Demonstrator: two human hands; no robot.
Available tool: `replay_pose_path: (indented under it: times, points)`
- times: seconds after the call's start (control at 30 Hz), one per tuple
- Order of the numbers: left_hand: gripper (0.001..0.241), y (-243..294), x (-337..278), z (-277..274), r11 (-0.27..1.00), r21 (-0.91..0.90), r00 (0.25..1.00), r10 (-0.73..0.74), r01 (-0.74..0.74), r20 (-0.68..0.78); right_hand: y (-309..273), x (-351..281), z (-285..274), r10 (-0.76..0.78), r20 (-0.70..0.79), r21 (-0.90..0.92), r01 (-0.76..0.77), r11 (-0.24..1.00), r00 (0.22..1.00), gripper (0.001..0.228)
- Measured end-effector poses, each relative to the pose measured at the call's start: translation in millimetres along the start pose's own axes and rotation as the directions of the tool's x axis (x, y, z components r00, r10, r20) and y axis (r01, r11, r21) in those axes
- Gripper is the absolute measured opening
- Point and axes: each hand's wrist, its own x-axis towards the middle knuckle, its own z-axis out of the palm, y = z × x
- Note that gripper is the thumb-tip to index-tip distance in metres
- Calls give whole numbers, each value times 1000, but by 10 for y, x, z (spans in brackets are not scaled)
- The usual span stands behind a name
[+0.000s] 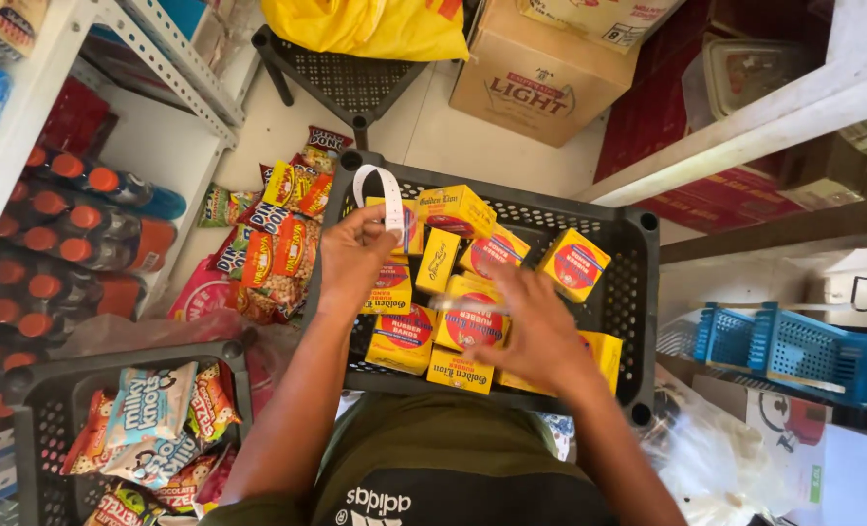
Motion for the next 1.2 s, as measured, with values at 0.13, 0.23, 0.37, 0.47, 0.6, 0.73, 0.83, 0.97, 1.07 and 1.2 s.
replay_pose_path:
  times: [0.13, 0.23, 0.37, 0.47, 0.6, 0.73, 0.83, 0.97, 1.07, 1.2]
  points:
    - [32, -33, 7, 18, 998, 64, 1000, -19, 19, -2, -42, -115, 139, 54, -11, -105, -55, 993, 998, 105]
    - [32, -82, 3, 11, 993, 111, 999, -49, 49, -8, 73, -140, 210, 100, -48, -56, -103, 993, 994, 101]
    - [32, -101, -15, -4, 994, 105, 999, -38, 38, 5, 482, -199, 262, 169, -204, -95, -191, 977, 964, 91]
    - [31, 1, -42, 2, 998, 46, 999, -47, 46, 19, 523, -186, 33, 198, -378, -65, -239, 969, 905, 87]
    - [30, 6, -29, -4, 998, -25, 998, -55, 55, 23, 571, -185, -184, 237, -475, -96, -317, 943, 848, 89]
    - [30, 22, -21, -19, 991, -83, 993, -105, 108, 45, 730, -411, -180, 295, -557, -55, -389, 920, 776, 66]
    - [29, 23, -28, -53, 977, -172, 992, -120, 127, 48, 787, -588, -154, 408, -554, 8, -485, 874, 726, 45]
    - [28, 181, -101, -35, 960, -247, 991, -125, 130, 36, 765, -723, -18, 354, -505, -56, -439, 897, 788, 42]
    - [29, 240, -225, 138, 953, -268, 990, -139, 139, 19, 795, -727, 119, 346, -496, 34, -380, 924, 796, 32]
    - [29, 87, -449, 455, 917, -379, 991, -109, 129, 73, 695, -581, 338, 450, -426, 576, -148, 804, 785, 18]
